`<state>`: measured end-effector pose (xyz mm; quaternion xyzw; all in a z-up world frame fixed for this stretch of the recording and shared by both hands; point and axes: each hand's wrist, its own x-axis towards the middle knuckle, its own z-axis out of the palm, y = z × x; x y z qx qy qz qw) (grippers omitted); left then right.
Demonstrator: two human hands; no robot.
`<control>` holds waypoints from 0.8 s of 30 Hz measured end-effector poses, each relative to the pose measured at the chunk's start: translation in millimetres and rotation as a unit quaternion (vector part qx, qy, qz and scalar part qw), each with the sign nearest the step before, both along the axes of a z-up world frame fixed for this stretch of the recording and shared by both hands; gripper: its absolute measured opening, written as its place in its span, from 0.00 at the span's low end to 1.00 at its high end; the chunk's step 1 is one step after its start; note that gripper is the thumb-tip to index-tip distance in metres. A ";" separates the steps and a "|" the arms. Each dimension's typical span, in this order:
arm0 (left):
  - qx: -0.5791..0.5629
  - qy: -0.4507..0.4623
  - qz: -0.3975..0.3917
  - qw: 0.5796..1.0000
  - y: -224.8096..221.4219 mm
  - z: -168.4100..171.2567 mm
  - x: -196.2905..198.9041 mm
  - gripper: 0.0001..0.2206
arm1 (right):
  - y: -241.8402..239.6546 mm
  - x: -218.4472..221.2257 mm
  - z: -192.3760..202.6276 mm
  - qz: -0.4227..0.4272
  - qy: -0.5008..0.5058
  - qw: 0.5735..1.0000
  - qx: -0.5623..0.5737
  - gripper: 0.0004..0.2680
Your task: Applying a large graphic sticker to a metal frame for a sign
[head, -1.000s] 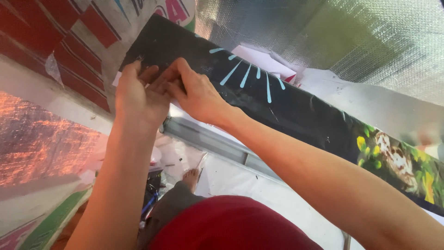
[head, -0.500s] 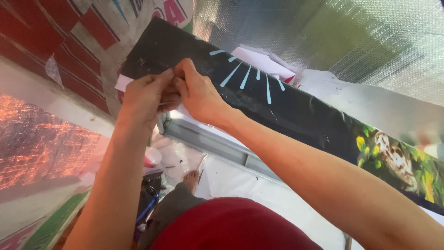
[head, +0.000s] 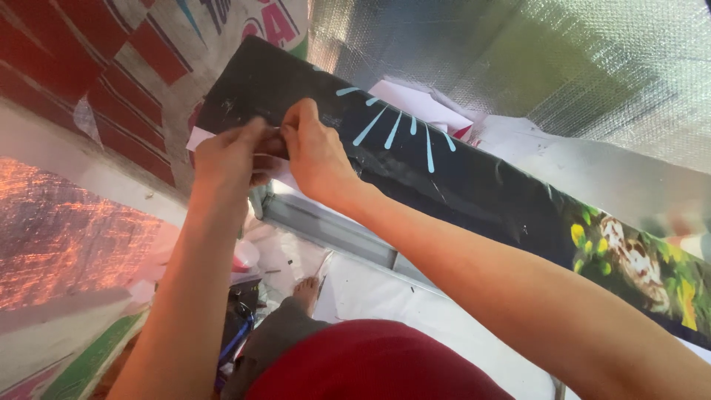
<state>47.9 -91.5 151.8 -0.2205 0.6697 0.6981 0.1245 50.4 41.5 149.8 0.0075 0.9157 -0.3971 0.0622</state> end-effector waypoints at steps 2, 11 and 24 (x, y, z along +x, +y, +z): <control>-0.043 0.051 0.084 0.994 -12.6 -39.2 5.3 0.12 | 1.6 -7.6 -10.4 -0.003 0.003 1.000 -0.008 0.04; 0.232 -0.063 0.266 0.933 9.1 -31.3 18.1 0.21 | -1.6 7.5 -3.2 -0.008 -0.006 0.999 -0.047 0.04; 0.159 -0.054 0.245 0.955 21.8 -27.7 -14.1 0.39 | 7.9 -5.0 -3.9 0.022 0.025 0.997 -0.069 0.04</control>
